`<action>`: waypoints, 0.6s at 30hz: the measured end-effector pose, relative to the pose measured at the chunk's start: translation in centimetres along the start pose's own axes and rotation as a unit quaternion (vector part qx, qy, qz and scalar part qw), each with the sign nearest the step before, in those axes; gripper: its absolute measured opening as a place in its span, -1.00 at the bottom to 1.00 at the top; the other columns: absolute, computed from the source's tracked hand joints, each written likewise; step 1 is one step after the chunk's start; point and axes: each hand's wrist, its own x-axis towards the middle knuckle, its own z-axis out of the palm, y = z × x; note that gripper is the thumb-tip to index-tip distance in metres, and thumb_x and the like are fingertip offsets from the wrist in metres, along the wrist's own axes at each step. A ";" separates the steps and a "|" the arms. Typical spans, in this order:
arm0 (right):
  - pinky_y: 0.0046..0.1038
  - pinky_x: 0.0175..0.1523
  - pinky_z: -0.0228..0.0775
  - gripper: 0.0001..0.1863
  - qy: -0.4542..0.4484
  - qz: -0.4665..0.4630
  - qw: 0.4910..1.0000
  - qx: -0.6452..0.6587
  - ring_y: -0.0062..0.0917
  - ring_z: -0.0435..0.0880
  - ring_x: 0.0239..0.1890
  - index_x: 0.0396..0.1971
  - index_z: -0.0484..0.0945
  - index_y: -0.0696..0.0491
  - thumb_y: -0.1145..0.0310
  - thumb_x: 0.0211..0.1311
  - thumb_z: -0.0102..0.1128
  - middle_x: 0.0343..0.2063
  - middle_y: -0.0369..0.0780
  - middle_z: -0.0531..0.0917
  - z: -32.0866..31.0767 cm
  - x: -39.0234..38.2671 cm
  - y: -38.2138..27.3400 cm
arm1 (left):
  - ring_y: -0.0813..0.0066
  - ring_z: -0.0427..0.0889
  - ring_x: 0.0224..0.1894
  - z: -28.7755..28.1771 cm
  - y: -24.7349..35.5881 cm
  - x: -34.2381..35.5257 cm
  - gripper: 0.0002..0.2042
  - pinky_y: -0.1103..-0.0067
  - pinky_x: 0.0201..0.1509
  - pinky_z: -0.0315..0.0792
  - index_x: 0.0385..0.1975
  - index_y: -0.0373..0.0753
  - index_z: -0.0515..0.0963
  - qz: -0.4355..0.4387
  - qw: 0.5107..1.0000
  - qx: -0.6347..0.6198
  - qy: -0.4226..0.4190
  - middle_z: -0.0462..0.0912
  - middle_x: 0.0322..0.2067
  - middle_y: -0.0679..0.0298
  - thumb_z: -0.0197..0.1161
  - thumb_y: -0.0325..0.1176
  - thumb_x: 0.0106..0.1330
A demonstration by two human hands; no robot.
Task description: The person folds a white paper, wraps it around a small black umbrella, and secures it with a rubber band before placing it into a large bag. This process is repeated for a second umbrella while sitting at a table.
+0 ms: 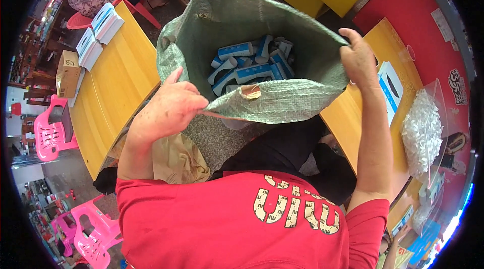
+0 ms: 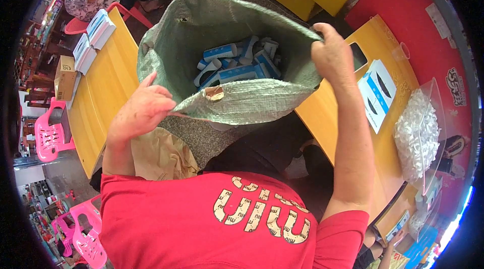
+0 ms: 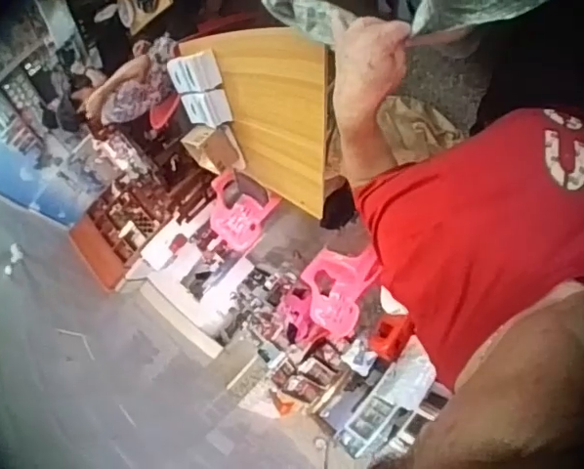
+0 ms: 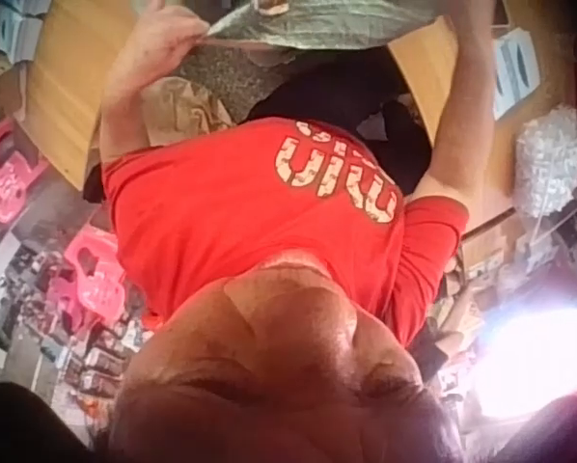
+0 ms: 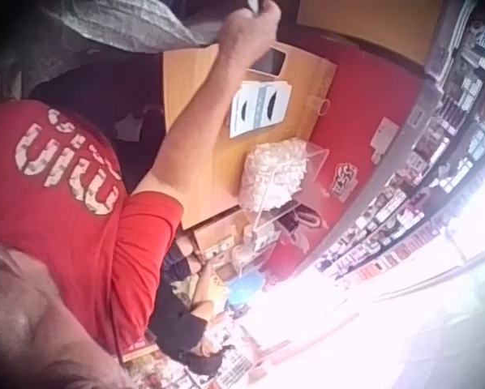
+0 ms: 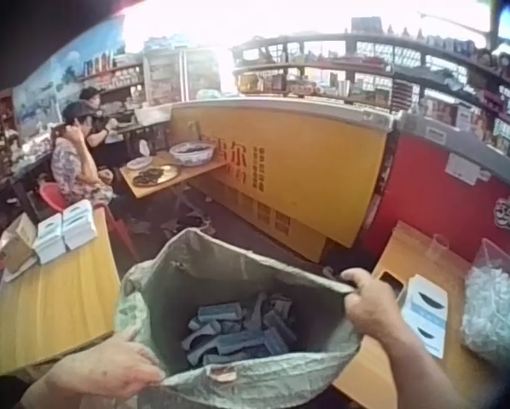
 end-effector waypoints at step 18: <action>-0.28 -0.27 0.34 -0.79 0.100 -0.095 0.979 -0.151 -0.26 0.53 -0.35 -0.47 0.45 0.06 0.27 0.02 -0.12 -0.50 -0.10 0.55 2.2 4.6 -3.4 | 0.35 0.48 -0.45 3.8 4.3 0.6 -0.97 0.38 -0.01 0.18 -0.65 -0.12 0.47 0.187 0.961 -0.114 -0.168 0.43 -0.70 0.25 0.08 -0.40 -0.11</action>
